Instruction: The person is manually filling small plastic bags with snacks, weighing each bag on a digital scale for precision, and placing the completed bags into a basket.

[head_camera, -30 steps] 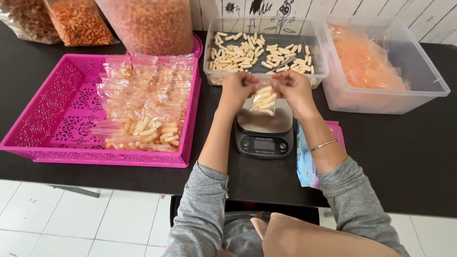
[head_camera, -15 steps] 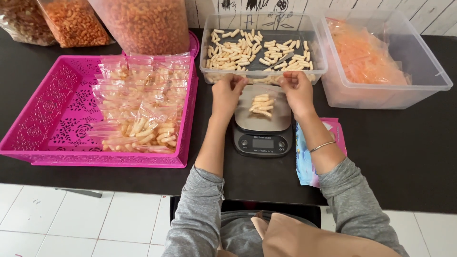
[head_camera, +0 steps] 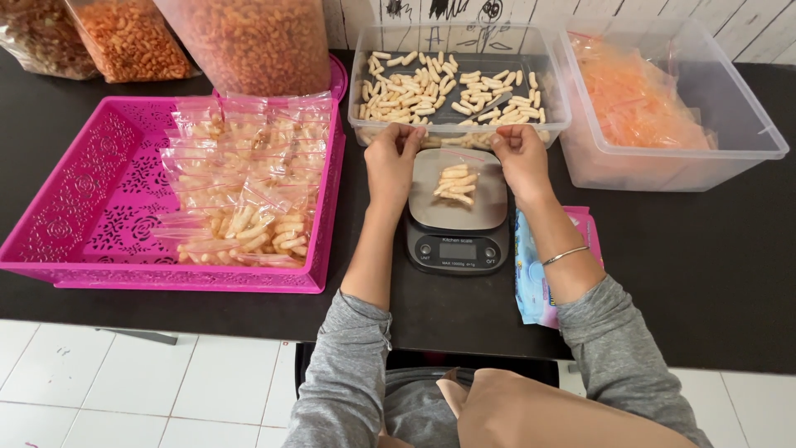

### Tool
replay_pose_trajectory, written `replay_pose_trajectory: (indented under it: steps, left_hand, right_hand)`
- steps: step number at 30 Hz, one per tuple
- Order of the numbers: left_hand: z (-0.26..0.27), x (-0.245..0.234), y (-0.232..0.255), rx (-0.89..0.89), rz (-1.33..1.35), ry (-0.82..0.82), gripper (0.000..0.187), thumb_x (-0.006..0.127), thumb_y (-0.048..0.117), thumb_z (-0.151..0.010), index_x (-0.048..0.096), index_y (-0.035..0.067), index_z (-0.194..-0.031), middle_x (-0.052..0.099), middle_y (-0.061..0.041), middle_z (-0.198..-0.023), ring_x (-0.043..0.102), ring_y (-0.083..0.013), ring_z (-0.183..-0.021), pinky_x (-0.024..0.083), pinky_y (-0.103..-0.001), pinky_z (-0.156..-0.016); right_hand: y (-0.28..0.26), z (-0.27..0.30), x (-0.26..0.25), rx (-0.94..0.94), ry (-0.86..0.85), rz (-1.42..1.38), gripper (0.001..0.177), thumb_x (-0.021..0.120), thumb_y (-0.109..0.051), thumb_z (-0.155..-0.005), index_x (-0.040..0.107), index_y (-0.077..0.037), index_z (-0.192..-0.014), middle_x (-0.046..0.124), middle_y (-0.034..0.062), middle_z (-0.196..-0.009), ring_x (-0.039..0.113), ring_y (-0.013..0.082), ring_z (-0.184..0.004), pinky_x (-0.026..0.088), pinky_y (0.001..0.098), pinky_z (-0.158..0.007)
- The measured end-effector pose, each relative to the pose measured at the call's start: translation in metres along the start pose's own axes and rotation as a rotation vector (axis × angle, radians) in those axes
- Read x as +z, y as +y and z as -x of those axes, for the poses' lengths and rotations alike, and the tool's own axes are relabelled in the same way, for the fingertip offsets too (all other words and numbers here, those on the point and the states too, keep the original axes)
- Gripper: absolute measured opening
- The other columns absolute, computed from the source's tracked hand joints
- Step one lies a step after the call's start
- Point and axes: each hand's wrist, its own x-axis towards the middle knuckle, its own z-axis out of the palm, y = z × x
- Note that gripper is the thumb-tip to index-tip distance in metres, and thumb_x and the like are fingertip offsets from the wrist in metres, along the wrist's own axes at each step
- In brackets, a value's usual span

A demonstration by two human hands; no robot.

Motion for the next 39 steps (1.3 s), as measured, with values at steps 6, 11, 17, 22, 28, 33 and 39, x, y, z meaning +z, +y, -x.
replay_pose_trajectory:
  steps: [6,11,17,22,28,33,39]
  left_hand:
    - [-0.001,-0.001,0.001,0.013,0.0,-0.007,0.018,0.072,0.031,-0.093,0.074,0.013,-0.089,0.069,-0.002,-0.065,0.068,-0.0177,-0.066,0.056,-0.033,-0.068]
    - [0.0,-0.002,0.002,0.012,0.001,-0.012,0.018,0.072,0.031,-0.093,0.073,0.014,-0.088,0.068,-0.002,-0.064,0.067,-0.017,-0.065,0.055,-0.032,-0.069]
    - [0.0,-0.002,0.001,0.005,-0.011,-0.032,0.017,0.072,0.03,-0.093,0.073,0.013,-0.089,0.067,-0.001,-0.063,0.067,-0.0168,-0.064,0.055,-0.033,-0.069]
    - [0.002,0.0,0.001,-0.032,-0.002,-0.103,0.015,0.072,0.027,-0.092,0.073,0.013,-0.092,0.07,-0.001,-0.067,0.07,-0.015,-0.065,0.055,-0.031,-0.069]
    - [-0.003,0.006,-0.003,-0.006,0.02,-0.146,0.016,0.075,0.026,-0.089,0.072,0.012,-0.097,0.071,-0.003,-0.069,0.071,-0.0177,-0.067,0.057,-0.033,-0.071]
    - [-0.011,0.01,0.007,-0.054,0.059,-0.376,0.046,0.078,0.039,-0.086,0.068,0.007,-0.118,0.076,-0.013,-0.097,0.076,-0.0263,-0.09,0.061,-0.039,-0.081]
    - [-0.015,0.013,0.036,-0.203,0.359,-0.523,0.045,0.081,0.019,-0.081,0.068,-0.01,-0.111,0.066,-0.014,-0.084,0.069,-0.0186,-0.077,0.063,-0.032,-0.071]
  right_hand:
    - [-0.008,0.002,0.0,0.016,-0.023,0.01,0.02,0.073,-0.019,-0.094,0.066,-0.009,-0.11,0.066,-0.0003,-0.086,0.067,0.007,-0.075,0.053,0.0194,-0.059]
    - [-0.012,0.005,0.001,0.011,-0.037,0.012,0.02,0.072,-0.017,-0.094,0.065,-0.007,-0.11,0.066,0.0011,-0.086,0.067,0.0071,-0.073,0.052,0.0197,-0.057]
    - [0.002,-0.003,0.003,-0.005,-0.046,0.063,0.022,0.074,-0.013,-0.091,0.065,-0.007,-0.111,0.068,0.0032,-0.086,0.068,0.0089,-0.07,0.053,0.0229,-0.058]
    - [0.012,-0.007,0.012,-0.002,-0.104,0.125,0.031,0.075,-0.007,-0.084,0.065,-0.009,-0.113,0.068,0.0025,-0.089,0.069,0.0099,-0.072,0.054,0.024,-0.061]
    - [-0.016,0.001,0.015,-0.035,-0.158,0.072,0.046,0.075,0.005,-0.075,0.063,-0.008,-0.117,0.064,0.002,-0.091,0.067,0.0089,-0.077,0.057,0.0231,-0.067]
    - [-0.062,0.007,0.014,-0.127,-0.107,-0.158,0.039,0.071,0.009,-0.083,0.061,-0.006,-0.117,0.059,0.0016,-0.092,0.067,0.0082,-0.082,0.059,0.0219,-0.071]
    - [-0.082,-0.013,0.011,-0.164,-0.043,-0.267,0.038,0.069,0.012,-0.085,0.06,-0.007,-0.117,0.054,0.0009,-0.093,0.069,0.0094,-0.084,0.061,0.0228,-0.076]
